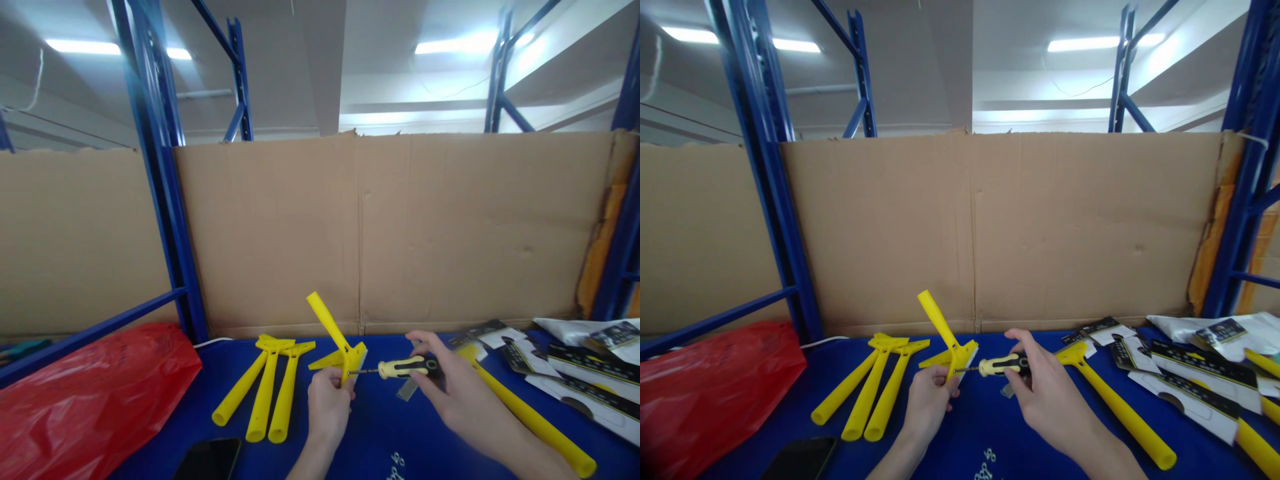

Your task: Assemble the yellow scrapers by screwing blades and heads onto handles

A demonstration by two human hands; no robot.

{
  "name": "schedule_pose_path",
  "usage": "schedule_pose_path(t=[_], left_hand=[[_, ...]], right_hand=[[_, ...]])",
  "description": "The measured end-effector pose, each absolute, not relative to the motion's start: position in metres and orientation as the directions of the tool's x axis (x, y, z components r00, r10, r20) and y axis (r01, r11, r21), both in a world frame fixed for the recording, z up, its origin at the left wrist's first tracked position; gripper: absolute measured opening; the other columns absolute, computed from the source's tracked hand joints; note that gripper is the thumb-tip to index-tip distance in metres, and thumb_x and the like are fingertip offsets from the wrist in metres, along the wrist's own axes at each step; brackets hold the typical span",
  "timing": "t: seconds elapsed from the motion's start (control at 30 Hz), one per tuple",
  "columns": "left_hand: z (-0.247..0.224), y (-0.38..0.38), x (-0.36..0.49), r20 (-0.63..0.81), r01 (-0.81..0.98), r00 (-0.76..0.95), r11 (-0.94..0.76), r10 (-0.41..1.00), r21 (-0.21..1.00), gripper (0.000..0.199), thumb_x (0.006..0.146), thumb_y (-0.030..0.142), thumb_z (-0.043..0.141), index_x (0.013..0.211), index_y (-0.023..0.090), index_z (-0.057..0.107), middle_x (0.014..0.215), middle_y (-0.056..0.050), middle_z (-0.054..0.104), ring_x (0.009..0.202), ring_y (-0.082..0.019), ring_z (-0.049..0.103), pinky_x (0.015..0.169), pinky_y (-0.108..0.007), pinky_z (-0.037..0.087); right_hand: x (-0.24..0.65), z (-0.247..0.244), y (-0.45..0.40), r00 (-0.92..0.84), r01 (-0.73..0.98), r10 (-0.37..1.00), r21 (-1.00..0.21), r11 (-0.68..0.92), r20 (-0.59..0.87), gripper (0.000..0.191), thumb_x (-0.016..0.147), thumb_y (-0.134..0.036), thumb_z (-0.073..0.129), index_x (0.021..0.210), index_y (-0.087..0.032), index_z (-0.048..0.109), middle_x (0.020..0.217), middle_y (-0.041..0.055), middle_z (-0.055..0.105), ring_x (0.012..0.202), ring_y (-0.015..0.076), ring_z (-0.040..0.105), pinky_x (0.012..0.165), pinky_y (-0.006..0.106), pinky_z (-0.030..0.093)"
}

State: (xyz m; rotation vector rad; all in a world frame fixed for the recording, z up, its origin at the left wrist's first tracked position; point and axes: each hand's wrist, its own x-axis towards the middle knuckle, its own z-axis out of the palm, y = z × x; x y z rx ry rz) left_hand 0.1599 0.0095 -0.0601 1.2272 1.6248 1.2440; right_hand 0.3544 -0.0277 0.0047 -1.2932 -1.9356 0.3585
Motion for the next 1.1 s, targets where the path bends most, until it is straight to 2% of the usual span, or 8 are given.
schedule_pose_path(t=[0.27, 0.4, 0.5, 0.63, 0.77, 0.87, 0.97, 1.1], left_hand=[[-0.060, 0.008, 0.160, 0.020, 0.233, -0.262, 0.043, 0.965, 0.971, 0.008, 0.072, 0.011, 0.062, 0.067, 0.015, 0.059, 0.058, 0.000, 0.062, 0.056, -0.015, 0.063, 0.041, -0.018, 0.042], [-0.059, 0.007, 0.160, 0.015, 0.243, -0.249, 0.048, 0.968, 0.969, 0.011, 0.075, 0.008, 0.056, 0.068, 0.014, 0.059, 0.059, -0.001, 0.061, 0.058, -0.014, 0.063, 0.041, -0.018, 0.041], [-0.058, 0.007, 0.160, 0.005, 0.234, -0.249, 0.055, 0.968, 0.971, 0.011, 0.076, 0.007, 0.054, 0.069, 0.014, 0.059, 0.062, -0.001, 0.061, 0.058, -0.014, 0.064, 0.040, -0.017, 0.041], [-0.056, 0.007, 0.159, -0.009, 0.228, -0.247, 0.067, 0.969, 0.971, 0.012, 0.076, 0.006, 0.053, 0.069, 0.014, 0.058, 0.061, -0.001, 0.060, 0.058, -0.014, 0.064, 0.040, -0.018, 0.040], [-0.058, 0.008, 0.159, -0.007, 0.226, -0.246, 0.064, 0.969, 0.972, 0.010, 0.076, 0.008, 0.054, 0.068, 0.014, 0.056, 0.060, 0.000, 0.059, 0.057, -0.015, 0.063, 0.039, -0.019, 0.040], [-0.059, 0.009, 0.159, -0.004, 0.240, -0.243, 0.064, 0.970, 0.969, 0.010, 0.076, 0.008, 0.053, 0.068, 0.014, 0.056, 0.060, 0.000, 0.059, 0.057, -0.015, 0.063, 0.040, -0.019, 0.040], [-0.059, 0.008, 0.158, 0.035, 0.277, -0.229, 0.031, 0.973, 0.960, 0.009, 0.075, 0.009, 0.055, 0.069, 0.014, 0.058, 0.061, -0.001, 0.062, 0.059, -0.015, 0.063, 0.043, -0.020, 0.040], [-0.057, 0.007, 0.159, 0.045, 0.269, -0.249, 0.025, 0.967, 0.963, 0.010, 0.074, 0.008, 0.057, 0.067, 0.014, 0.060, 0.059, -0.001, 0.062, 0.057, -0.015, 0.062, 0.045, -0.020, 0.041]], right_hand=[[0.352, 0.008, -0.026, -0.101, 0.743, 0.909, -0.577, 0.340, 0.404, 0.035, 0.091, -0.047, 0.033, 0.101, -0.022, 0.055, 0.049, -0.0028, 0.057, 0.045, 0.0199, 0.056, 0.047, 0.028, 0.037], [0.353, 0.008, -0.026, -0.113, 0.731, 0.889, -0.569, 0.377, 0.444, 0.032, 0.090, -0.045, 0.037, 0.103, -0.022, 0.054, 0.057, -0.0008, 0.062, 0.049, 0.0195, 0.058, 0.049, 0.028, 0.039], [0.355, 0.006, -0.027, -0.153, 0.684, 0.860, -0.576, 0.448, 0.486, 0.027, 0.088, -0.038, 0.045, 0.110, -0.024, 0.052, 0.078, 0.0023, 0.067, 0.057, 0.0174, 0.061, 0.056, 0.029, 0.046], [0.360, 0.006, -0.029, -0.218, 0.577, 0.859, -0.649, 0.496, 0.463, 0.034, 0.082, -0.026, 0.053, 0.116, -0.026, 0.050, 0.099, 0.0031, 0.067, 0.075, 0.0171, 0.066, 0.066, 0.028, 0.051], [0.362, 0.009, -0.029, -0.288, 0.564, 0.836, -0.623, 0.542, 0.467, 0.025, 0.076, -0.017, 0.056, 0.099, -0.025, 0.062, 0.101, 0.0023, 0.069, 0.086, 0.0193, 0.065, 0.074, 0.029, 0.051], [0.360, 0.010, -0.030, -0.248, 0.635, 0.851, -0.586, 0.503, 0.462, 0.020, 0.079, -0.029, 0.059, 0.098, -0.025, 0.065, 0.095, 0.0028, 0.072, 0.082, 0.0208, 0.067, 0.070, 0.029, 0.051], [0.356, 0.010, -0.032, -0.169, 0.735, 0.869, -0.528, 0.425, 0.464, 0.029, 0.086, -0.045, 0.050, 0.097, -0.025, 0.067, 0.076, 0.0029, 0.073, 0.071, 0.0230, 0.068, 0.066, 0.031, 0.051], [0.348, 0.010, -0.034, -0.171, 0.757, 0.851, -0.486, 0.436, 0.496, 0.034, 0.091, -0.046, 0.038, 0.089, -0.025, 0.065, 0.064, 0.0026, 0.069, 0.064, 0.0235, 0.066, 0.060, 0.030, 0.047]])
